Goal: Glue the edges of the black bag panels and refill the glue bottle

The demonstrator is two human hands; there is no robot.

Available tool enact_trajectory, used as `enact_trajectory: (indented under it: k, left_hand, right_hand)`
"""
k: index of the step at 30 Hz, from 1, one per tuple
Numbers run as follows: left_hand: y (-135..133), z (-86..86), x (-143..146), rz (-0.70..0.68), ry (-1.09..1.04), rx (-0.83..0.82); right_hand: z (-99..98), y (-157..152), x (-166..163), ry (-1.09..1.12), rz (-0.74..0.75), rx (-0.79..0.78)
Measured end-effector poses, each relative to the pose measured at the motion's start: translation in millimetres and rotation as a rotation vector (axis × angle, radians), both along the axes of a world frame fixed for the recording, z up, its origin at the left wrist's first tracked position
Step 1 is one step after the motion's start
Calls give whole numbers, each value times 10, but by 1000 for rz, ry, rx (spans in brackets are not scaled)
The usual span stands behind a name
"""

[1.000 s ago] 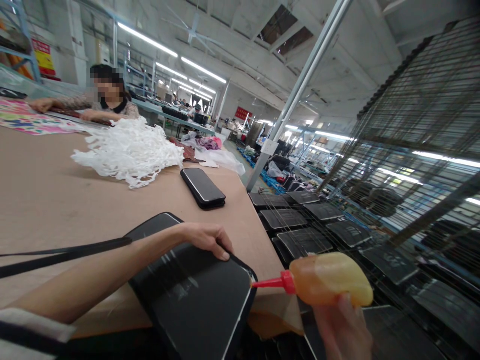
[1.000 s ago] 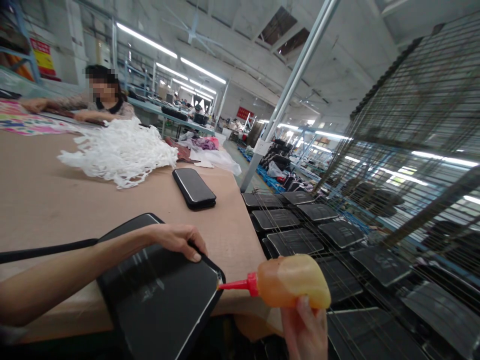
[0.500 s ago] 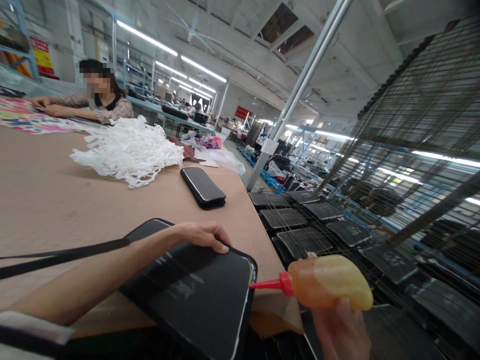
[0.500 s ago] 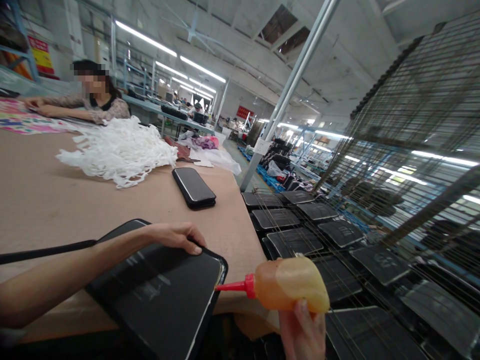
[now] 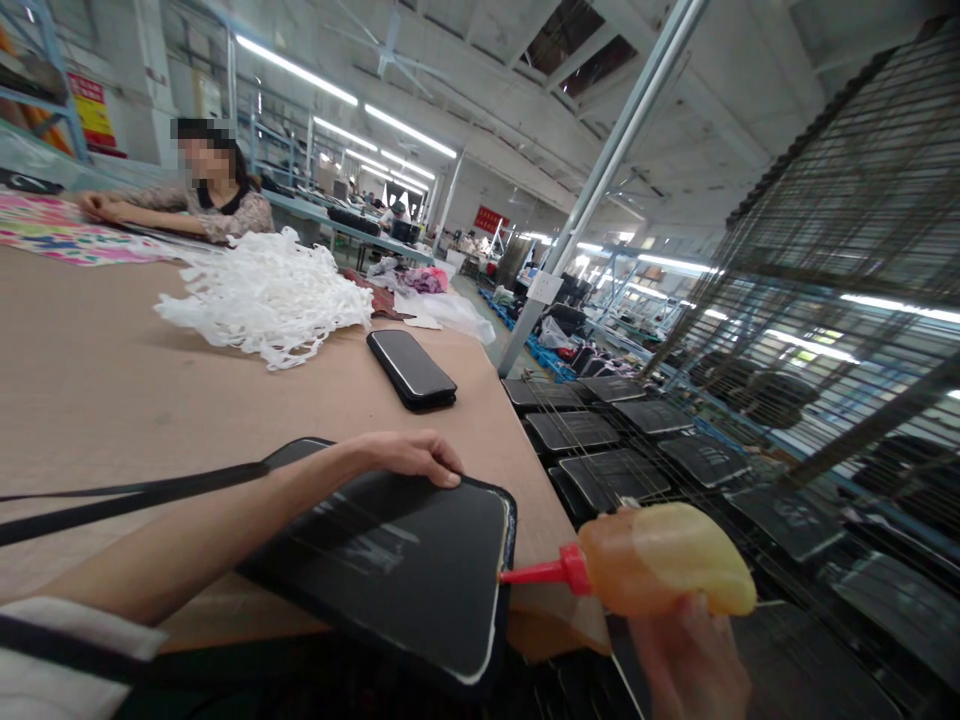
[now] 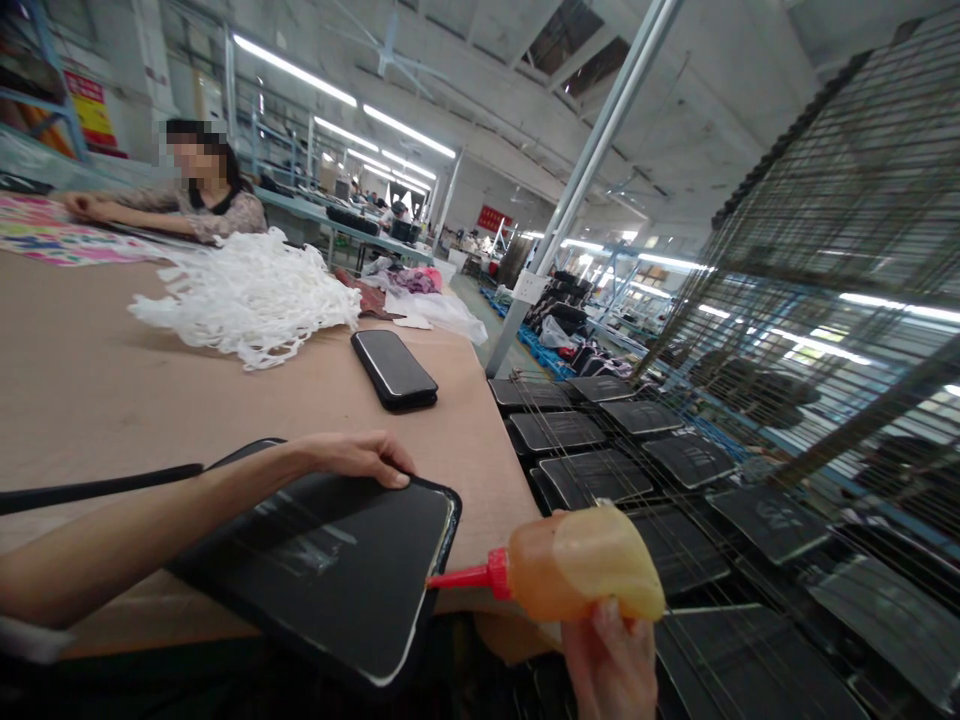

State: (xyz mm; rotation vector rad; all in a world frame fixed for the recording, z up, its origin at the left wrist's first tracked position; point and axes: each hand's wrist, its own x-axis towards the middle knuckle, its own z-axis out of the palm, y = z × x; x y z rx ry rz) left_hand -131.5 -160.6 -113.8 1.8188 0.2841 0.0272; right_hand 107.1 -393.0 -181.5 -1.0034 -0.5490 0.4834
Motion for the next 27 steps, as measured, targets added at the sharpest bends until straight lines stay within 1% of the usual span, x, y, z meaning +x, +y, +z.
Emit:
enact_trajectory:
  k: [4,6,12,16,19,24,27]
  left_hand:
    - [5,0,-20,20,4,-15]
    - [18,-10,-27,30,6,-27]
    - [72,-42,-39,68,13,-54]
    - [89,-48,-36,87,12,-74]
    - [105,-63,-19,84,21,-89]
    - [131,-93,2,98,24,-107]
    - [134,-84,-8,127,25,-130]
  right_hand:
    - [-108,-50,36,-23,-54,-87]
    - [-155,-75,49,-32,-67,-105]
    - [-216,-85,70,-86,-53,-72]
    - [-254,-69,101,-170,-63,-2]
    - [-264,-69,150,-231,-104,20]
    - [-216,-66,287,-273,-151,-20]
    - [-228,-57,320,-336,-252,-29]
